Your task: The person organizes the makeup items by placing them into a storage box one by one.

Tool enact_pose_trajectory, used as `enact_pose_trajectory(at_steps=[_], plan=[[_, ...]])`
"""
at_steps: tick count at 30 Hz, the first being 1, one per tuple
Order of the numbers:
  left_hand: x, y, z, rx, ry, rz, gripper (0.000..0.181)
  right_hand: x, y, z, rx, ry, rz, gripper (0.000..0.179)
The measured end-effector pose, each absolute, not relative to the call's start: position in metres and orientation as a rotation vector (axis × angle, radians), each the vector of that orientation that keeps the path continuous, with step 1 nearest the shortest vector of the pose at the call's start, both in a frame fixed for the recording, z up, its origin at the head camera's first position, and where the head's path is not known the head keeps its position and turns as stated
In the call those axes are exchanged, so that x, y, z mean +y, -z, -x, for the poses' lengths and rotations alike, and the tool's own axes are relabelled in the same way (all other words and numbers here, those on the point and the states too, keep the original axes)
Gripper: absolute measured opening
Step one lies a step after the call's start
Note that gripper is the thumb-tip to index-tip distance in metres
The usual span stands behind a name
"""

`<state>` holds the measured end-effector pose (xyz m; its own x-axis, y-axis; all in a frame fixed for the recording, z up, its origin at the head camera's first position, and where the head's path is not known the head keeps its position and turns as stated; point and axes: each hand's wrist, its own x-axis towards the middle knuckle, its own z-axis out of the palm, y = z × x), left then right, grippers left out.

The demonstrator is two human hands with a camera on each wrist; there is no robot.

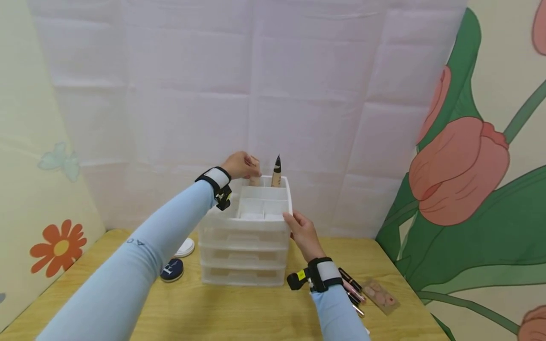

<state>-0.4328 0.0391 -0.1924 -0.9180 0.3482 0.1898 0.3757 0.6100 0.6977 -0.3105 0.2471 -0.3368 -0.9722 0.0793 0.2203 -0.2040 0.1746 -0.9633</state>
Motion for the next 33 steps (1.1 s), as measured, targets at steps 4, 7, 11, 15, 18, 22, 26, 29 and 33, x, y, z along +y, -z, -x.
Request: enact_pose_trajectory(at_steps=[4, 7, 11, 15, 18, 22, 26, 29, 33], plan=[[0.04, 0.196, 0.431, -2.79, 1.205, 0.632, 0.038, 0.247, 0.338, 0.31, -2.223, -1.88, -0.123, 0.058], [0.041, 0.198, 0.433, -2.802, 1.177, 0.624, 0.036, 0.247, 0.338, 0.31, -2.22, -1.887, -0.122, 0.057], [0.042, 0.2, 0.437, -2.817, 1.181, 0.607, 0.039, 0.248, 0.338, 0.31, -2.221, -1.89, -0.121, 0.059], [0.041, 0.201, 0.44, -2.828, 1.206, 0.595, 0.046, 0.248, 0.338, 0.311, -2.218, -1.895, -0.114, 0.058], [0.04, 0.201, 0.44, -2.837, 1.191, 0.592, 0.051, 0.247, 0.337, 0.312, -2.218, -1.901, -0.114, 0.058], [0.038, 0.202, 0.439, -2.839, 1.178, 0.596, 0.058, 0.245, 0.338, 0.312, -2.222, -1.903, -0.114, 0.059], [0.036, 0.203, 0.438, -2.838, 1.191, 0.601, 0.062, 0.243, 0.338, 0.312, -2.231, -1.906, -0.116, 0.059], [0.033, 0.201, 0.439, -2.848, 1.189, 0.598, 0.061, 0.243, 0.338, 0.312, -2.235, -1.914, -0.127, 0.061], [0.026, 0.197, 0.44, -2.864, 1.176, 0.589, 0.062, 0.242, 0.337, 0.313, -2.237, -1.924, -0.143, 0.062]])
